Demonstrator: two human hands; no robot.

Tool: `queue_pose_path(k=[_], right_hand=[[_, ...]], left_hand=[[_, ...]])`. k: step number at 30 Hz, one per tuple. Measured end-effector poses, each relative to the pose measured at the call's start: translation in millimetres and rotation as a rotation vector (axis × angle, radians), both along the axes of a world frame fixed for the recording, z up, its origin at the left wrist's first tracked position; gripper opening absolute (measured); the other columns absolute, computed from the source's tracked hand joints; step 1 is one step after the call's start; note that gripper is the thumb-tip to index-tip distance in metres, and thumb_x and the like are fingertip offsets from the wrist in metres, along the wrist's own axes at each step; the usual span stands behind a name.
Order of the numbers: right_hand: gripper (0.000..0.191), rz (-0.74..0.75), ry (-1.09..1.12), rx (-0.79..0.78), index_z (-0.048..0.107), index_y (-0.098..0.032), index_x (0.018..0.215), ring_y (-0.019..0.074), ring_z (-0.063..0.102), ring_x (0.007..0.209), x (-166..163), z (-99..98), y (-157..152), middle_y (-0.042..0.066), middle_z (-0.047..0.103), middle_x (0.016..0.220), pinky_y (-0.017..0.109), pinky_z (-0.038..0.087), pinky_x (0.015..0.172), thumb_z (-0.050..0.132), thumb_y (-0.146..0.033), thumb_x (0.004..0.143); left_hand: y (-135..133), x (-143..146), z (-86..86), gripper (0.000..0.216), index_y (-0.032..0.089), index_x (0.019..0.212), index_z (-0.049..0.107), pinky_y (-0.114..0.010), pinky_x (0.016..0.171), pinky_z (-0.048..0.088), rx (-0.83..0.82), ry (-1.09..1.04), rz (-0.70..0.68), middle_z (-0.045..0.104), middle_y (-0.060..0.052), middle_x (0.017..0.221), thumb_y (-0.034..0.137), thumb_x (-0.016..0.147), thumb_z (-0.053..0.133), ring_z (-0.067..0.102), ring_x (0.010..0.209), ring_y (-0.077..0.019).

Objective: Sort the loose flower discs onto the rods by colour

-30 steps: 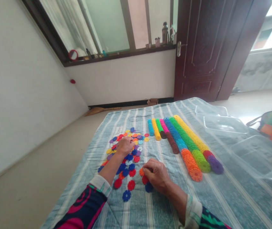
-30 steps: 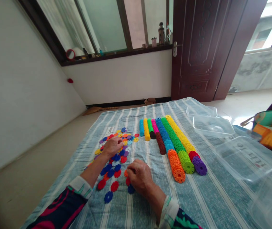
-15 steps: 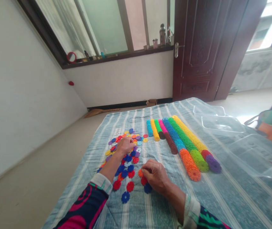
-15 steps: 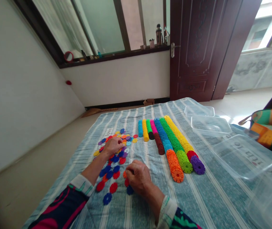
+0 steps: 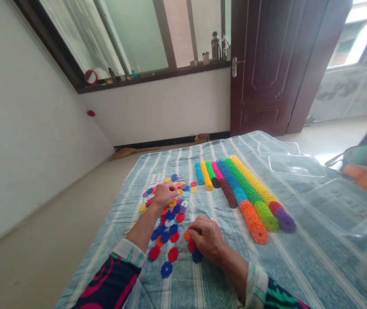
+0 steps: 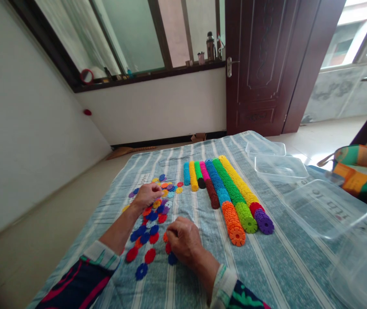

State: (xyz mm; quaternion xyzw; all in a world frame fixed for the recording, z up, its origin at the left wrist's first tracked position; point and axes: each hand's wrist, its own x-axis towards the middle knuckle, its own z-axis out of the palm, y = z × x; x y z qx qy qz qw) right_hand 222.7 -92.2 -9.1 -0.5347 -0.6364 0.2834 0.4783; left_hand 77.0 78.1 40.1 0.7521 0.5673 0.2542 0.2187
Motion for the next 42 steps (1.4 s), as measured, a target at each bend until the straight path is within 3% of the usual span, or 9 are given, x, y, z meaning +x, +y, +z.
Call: queue_pose_path(k=[6,13,29,42], right_hand=[[0.022,0.014,0.023,-0.011,0.07,-0.018,0.065,0.0114,0.057,0.067,-0.1,-0.4,-0.3,-0.001,0.061,0.07,0.022,0.038,0.062,0.06,-0.004,0.078],[0.023,0.025,0.007,-0.013,0.069,-0.019,0.065,0.0117,0.057,0.068,0.5,-1.1,0.9,-0.001,0.061,0.071,0.022,0.04,0.064,0.058,-0.003,0.078],[0.022,0.037,-0.001,-0.006,0.07,-0.018,0.066,0.0125,0.058,0.069,0.5,-2.6,2.8,0.0,0.061,0.071,0.023,0.04,0.065,0.059,-0.003,0.078],[0.022,0.013,-0.012,0.015,0.068,-0.019,0.065,0.0123,0.057,0.069,-0.2,-5.4,3.6,-0.001,0.06,0.069,0.023,0.039,0.063,0.058,-0.004,0.078]], left_hand=[[-13.6,49.9,-6.9,0.011,0.016,0.058,0.063,-0.023,0.059,0.041,-0.015,-0.182,-0.162,0.059,0.004,0.056,0.026,0.062,0.065,0.052,0.057,-0.011],[-13.6,95.6,-20.0,0.006,0.016,0.062,0.066,-0.023,0.06,0.041,0.011,-0.057,-0.212,0.062,0.003,0.059,0.019,0.066,0.064,0.055,0.061,-0.0117],[-10.4,107.1,-25.9,0.006,0.017,0.078,0.068,-0.023,0.066,0.04,0.145,0.149,-0.104,0.065,0.001,0.075,0.019,0.072,0.068,0.055,0.069,-0.0115],[-18.4,110.4,-32.0,0.008,0.017,0.073,0.063,-0.024,0.067,0.038,0.138,0.187,-0.11,0.063,0.0,0.074,0.022,0.074,0.069,0.054,0.069,-0.0122]])
